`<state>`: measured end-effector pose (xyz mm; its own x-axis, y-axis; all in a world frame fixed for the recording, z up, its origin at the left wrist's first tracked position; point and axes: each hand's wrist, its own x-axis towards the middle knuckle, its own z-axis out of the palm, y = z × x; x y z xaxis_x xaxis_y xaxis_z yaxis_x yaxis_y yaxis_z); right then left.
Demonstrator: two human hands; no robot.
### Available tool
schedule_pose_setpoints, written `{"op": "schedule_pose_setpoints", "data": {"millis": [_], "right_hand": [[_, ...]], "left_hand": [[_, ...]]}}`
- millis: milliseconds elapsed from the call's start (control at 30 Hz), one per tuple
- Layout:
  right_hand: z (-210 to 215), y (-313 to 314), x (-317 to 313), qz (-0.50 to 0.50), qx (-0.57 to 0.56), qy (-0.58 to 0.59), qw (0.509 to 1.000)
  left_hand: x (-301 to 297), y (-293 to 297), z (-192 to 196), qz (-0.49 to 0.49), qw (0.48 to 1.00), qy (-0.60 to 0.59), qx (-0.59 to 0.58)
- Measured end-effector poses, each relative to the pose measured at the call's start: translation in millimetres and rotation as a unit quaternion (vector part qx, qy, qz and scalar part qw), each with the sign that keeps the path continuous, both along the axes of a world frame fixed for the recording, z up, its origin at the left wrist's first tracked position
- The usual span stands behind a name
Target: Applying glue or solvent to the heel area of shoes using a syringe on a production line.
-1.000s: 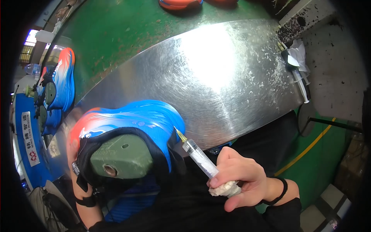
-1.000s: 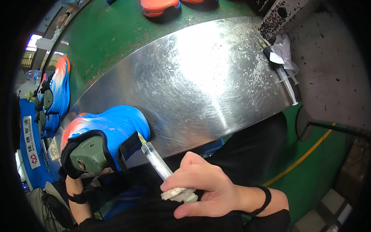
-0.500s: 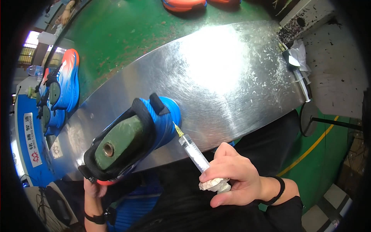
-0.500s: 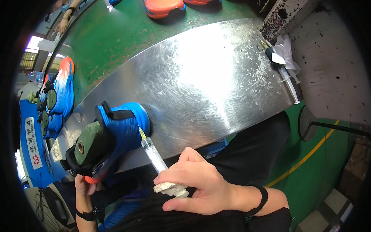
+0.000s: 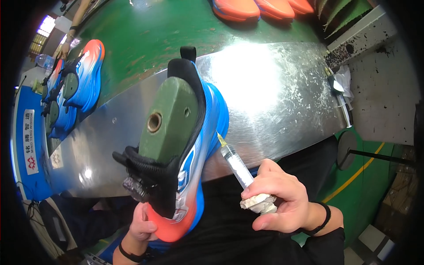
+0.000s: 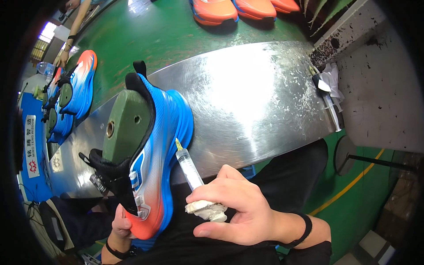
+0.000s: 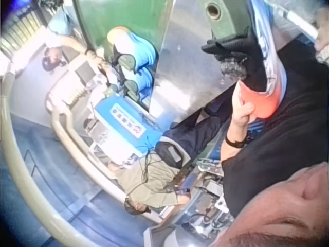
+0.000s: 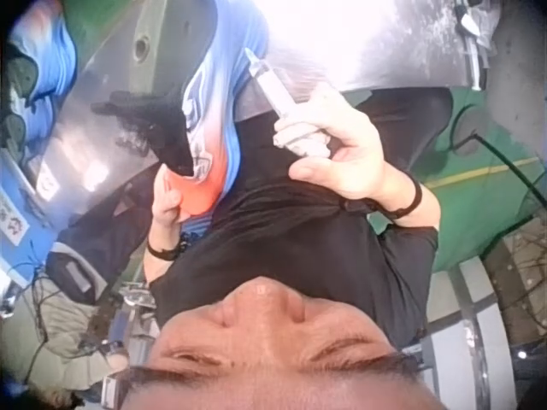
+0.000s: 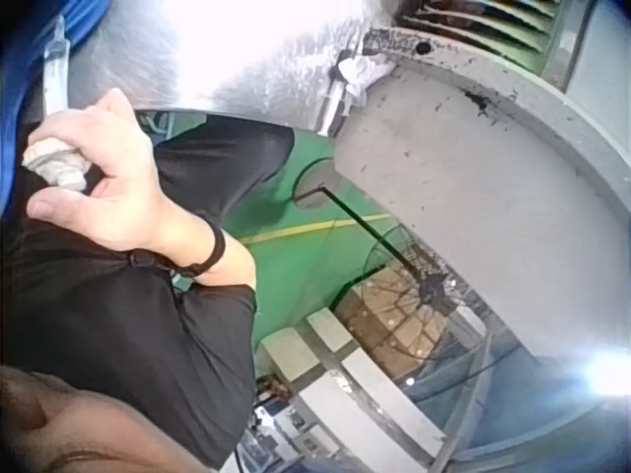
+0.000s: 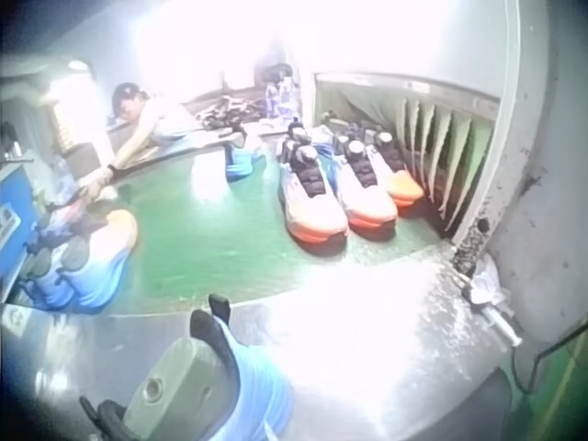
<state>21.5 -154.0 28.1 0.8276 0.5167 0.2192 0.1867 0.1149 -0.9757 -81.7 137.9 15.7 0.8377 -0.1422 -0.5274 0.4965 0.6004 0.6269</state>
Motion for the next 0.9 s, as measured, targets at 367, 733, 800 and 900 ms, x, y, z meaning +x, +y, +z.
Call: {"op": "schedule_pose_setpoints", "data": {"millis": [367,733,800,900], "right_hand": [[31,3,-14,0.066,-0.07,-0.012,0.995],[73,-34,-39,0.109,-0.077,0.055,0.99],[61,-45,-42,0.137,-0.091,0.043,0.986],[76,-50,-46,0.087,-0.076,0.027,0.993]], "left_hand": [[10,-22,-16,-0.13,0.96,0.041,-0.246],[16,-46,-23,-0.157,0.931,0.062,-0.324],[15,-51,-30,-0.156,0.934,0.07,-0.312],[24,-64,-40,-0.188,0.916,0.076,-0.345]]}}
